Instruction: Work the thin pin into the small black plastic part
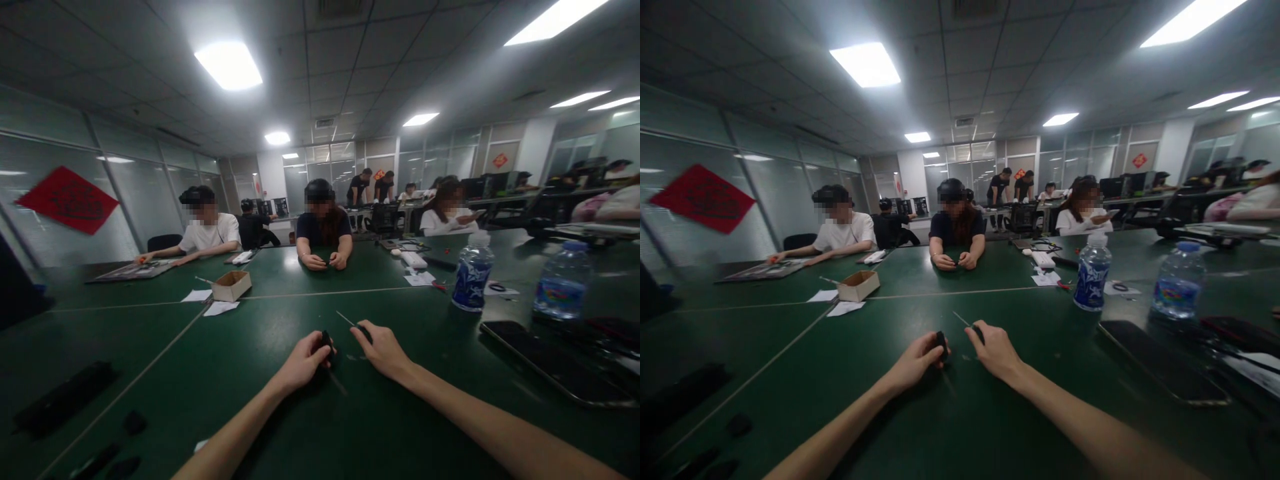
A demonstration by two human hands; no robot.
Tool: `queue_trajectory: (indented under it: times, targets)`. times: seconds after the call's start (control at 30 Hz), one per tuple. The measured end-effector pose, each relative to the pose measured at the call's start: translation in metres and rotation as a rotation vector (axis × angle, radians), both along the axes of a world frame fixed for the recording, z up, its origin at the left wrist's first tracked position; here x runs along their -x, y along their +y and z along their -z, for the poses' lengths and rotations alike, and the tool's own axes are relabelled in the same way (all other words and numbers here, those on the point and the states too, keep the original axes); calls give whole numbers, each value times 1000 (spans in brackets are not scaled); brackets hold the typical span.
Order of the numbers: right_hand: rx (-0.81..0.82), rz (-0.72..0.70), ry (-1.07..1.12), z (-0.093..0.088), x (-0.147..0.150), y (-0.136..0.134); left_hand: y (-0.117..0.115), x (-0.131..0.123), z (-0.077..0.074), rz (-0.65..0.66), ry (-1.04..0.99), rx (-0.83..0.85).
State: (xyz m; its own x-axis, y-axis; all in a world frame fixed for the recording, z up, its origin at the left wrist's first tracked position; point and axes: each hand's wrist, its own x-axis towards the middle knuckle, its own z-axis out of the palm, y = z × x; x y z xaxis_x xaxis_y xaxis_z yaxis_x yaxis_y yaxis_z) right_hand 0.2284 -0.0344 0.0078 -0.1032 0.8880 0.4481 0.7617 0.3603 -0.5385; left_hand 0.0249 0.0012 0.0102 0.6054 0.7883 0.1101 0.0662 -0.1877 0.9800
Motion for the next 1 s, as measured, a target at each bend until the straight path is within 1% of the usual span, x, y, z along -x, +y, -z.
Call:
queue_trajectory:
  times: [0.17, 0.27, 0.4, 0.57, 0.73, 1.0]
  targets:
    - [27, -129, -148, -4, 3, -6, 0, 2, -1, -73, -52, 28]
    - [36, -159, -168, -6, 5, -8, 3, 5, 1, -117, -110, 87]
    - [47, -165, -171, -7, 4, -8, 5, 6, 4, -169, -163, 112]
    - [44, -167, -179, -6, 4, -8, 4, 5, 3, -207, -154, 101]
    - [21, -159, -198, -6, 4, -8, 6, 5, 5, -203, -185, 182]
    - [-1, -127, -245, -5, 5, -7, 8, 5, 7, -237, -171, 116]
